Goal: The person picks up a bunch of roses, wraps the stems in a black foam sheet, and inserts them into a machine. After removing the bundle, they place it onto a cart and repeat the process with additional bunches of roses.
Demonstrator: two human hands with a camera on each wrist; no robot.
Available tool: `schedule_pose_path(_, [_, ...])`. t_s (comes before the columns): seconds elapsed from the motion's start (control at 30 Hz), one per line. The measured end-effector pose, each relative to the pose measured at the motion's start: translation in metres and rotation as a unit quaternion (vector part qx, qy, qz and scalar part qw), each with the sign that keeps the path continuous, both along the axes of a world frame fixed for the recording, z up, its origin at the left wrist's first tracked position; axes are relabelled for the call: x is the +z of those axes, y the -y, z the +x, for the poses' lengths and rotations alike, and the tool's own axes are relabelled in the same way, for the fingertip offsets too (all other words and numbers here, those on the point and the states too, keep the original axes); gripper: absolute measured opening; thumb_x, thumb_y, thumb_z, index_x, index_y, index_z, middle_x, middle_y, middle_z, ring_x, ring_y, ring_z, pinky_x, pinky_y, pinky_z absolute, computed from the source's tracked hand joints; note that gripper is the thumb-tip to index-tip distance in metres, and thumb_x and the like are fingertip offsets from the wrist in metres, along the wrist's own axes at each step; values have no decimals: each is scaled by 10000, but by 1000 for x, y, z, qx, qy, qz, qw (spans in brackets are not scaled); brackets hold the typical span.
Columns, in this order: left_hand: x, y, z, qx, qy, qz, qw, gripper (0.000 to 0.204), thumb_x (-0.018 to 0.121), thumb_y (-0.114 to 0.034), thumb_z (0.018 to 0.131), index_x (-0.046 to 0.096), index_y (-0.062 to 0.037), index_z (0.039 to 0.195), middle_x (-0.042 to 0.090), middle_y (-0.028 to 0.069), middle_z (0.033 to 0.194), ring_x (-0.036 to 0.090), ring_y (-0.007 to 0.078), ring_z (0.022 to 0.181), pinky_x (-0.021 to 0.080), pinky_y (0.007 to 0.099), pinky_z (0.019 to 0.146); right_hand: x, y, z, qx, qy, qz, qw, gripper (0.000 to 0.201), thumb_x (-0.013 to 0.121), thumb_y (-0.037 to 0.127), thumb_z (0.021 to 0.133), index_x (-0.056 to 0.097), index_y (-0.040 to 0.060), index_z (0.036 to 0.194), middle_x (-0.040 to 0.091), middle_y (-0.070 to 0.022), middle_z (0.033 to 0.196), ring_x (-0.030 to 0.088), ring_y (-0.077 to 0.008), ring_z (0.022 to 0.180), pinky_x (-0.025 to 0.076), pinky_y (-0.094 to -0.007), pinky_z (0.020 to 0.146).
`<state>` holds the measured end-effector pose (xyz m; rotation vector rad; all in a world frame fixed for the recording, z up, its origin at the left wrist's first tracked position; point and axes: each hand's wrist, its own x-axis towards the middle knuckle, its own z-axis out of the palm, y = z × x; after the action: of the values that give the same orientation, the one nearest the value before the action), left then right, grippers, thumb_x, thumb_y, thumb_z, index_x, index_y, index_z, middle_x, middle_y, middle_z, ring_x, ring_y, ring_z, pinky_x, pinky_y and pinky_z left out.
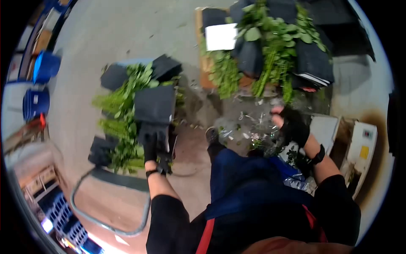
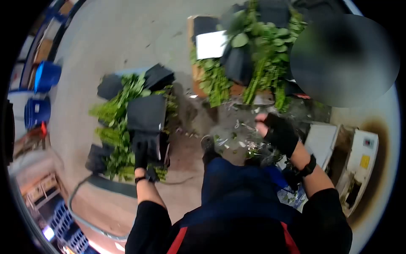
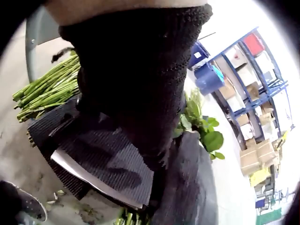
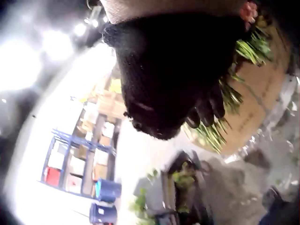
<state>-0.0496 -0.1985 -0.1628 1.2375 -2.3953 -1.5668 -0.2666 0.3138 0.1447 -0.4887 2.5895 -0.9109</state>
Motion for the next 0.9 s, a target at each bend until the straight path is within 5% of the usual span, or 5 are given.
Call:
schedule_pose_path(0.1, [21,0,-27,-107,51,-157,980,512,660,-261,835,510,53,1210,567,137,1184,535,255,1024,435,381,880,32,-53,-79,-136,-132,-53,980,143,582,137,868,620,14,931,626,-76,757,607,-163,722,476,-298,665])
schedule_pose_path(0.27, [163,-163,-176,-163,-54,65,983,314,633,-189,867,621,29,1092,656,84,902,583,132,829,466,267,763,44,-219,-190,-266,-308,56,912,293,630,314,851,615,21,851,583,-56,708,555,-152,678,442,-309,650])
schedule_pose_path(0.37, [210,-271,-250,-270,-87,255,924,291,636,-184,886,613,31,1081,650,52,942,597,109,816,475,238,744,44,-262,-223,-358,68,111,925,402,640,408,826,644,57,1022,630,-108,863,587,-163,776,470,-301,754])
schedule_pose_path(0.47, [281,-377,-331,-401,-90,276,869,325,617,-219,902,606,23,1118,646,39,960,596,111,842,475,235,758,-13,-291,-245,-311,169,-227,907,406,672,450,823,676,49,893,643,-15,775,595,-111,662,480,-267,614])
schedule_pose_path(0.9, [231,-550,-481,-500,-174,260,807,490,550,-229,913,439,-29,1347,512,127,1312,507,231,1184,387,327,1010,42,-303,-215,-285,310,-465,779,422,707,300,785,648,7,1083,662,-74,1046,625,-141,933,472,-266,857])
